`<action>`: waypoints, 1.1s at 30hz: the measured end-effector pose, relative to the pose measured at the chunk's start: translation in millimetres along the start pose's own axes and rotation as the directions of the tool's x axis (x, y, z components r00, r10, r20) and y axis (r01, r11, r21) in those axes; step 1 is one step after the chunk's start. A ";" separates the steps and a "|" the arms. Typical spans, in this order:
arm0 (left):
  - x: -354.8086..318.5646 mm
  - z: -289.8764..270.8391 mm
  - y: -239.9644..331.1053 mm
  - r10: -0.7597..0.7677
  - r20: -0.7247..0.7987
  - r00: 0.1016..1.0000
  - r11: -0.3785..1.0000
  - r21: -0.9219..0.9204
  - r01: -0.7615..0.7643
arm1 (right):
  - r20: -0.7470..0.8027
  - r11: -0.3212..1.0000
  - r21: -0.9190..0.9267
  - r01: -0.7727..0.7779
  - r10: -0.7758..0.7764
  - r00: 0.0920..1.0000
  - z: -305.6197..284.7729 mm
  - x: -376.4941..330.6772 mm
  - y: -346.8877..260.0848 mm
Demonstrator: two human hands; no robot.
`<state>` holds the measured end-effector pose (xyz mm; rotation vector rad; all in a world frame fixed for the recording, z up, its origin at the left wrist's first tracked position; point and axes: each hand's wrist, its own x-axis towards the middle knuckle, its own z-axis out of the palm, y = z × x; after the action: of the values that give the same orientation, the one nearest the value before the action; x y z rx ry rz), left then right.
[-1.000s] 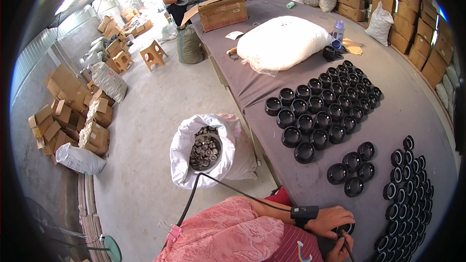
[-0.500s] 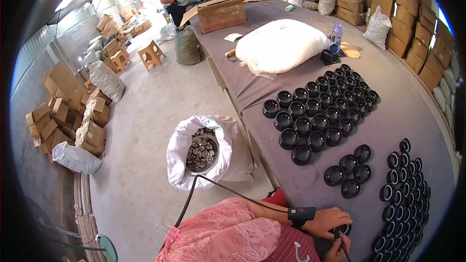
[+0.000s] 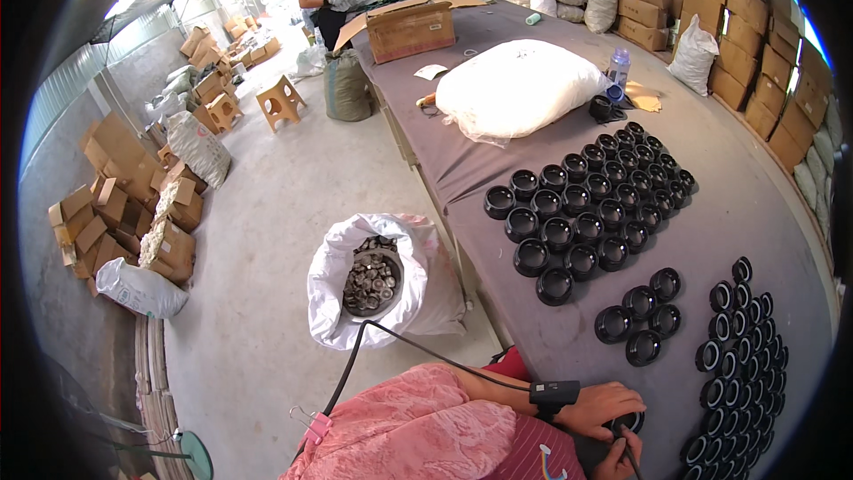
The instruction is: The person is using a thin metal tool to scrape or clean the inner edges of black plastic ring products on a workshop table.
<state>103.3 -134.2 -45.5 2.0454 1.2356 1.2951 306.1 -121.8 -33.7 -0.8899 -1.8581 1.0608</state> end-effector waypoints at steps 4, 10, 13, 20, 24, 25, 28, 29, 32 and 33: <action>-0.4 6.0 -3.7 0.052 -0.084 0.995 0.998 0.030 -0.049 | -0.009 1.000 -0.007 0.021 -0.021 1.000 1.5 2.4 -5.7; 0.6 6.0 -1.7 0.026 -0.080 0.996 0.999 0.026 -0.024 | -0.007 1.000 -0.009 0.023 -0.023 1.000 0.3 2.0 -5.0; 0.4 3.3 1.3 -0.020 -0.008 1.000 1.000 0.009 0.020 | 0.003 1.000 -0.011 0.022 -0.022 1.000 -1.7 1.8 -3.5; 0.9 2.2 -0.7 -0.018 -0.011 1.000 1.000 0.015 0.018 | 0.011 1.000 0.024 0.017 -0.017 1.000 -1.2 1.7 1.5; 1.6 3.9 -2.6 0.029 -0.086 0.996 0.999 0.028 -0.027 | 0.025 1.000 0.005 0.019 -0.019 0.999 -0.1 3.0 0.2; 1.0 2.5 -2.5 0.029 -0.087 0.996 0.999 0.028 -0.026 | 0.019 1.000 0.015 0.008 -0.008 1.000 1.1 2.6 0.0; -1.3 -1.1 -0.7 -0.004 -0.026 1.000 1.000 0.027 0.005 | 0.022 1.000 0.021 -0.007 0.006 1.000 2.2 2.6 -3.4; -2.4 -1.3 0.2 -0.015 -0.026 1.000 0.999 0.033 0.016 | 0.028 1.000 0.016 -0.010 0.010 1.000 2.3 2.6 -4.3; -3.1 1.3 4.4 -0.033 -0.022 0.999 0.999 0.031 0.034 | 0.028 1.000 0.018 0.003 -0.003 1.000 -1.4 -0.4 -2.6; -2.4 2.4 5.0 -0.038 -0.019 0.999 0.999 0.021 0.038 | 0.024 1.000 0.014 0.001 -0.001 1.000 -3.1 -1.1 -3.1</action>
<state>107.2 -138.6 -44.3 2.0190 1.2956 1.2911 308.8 -123.0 -30.2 -0.8720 -1.8681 1.0868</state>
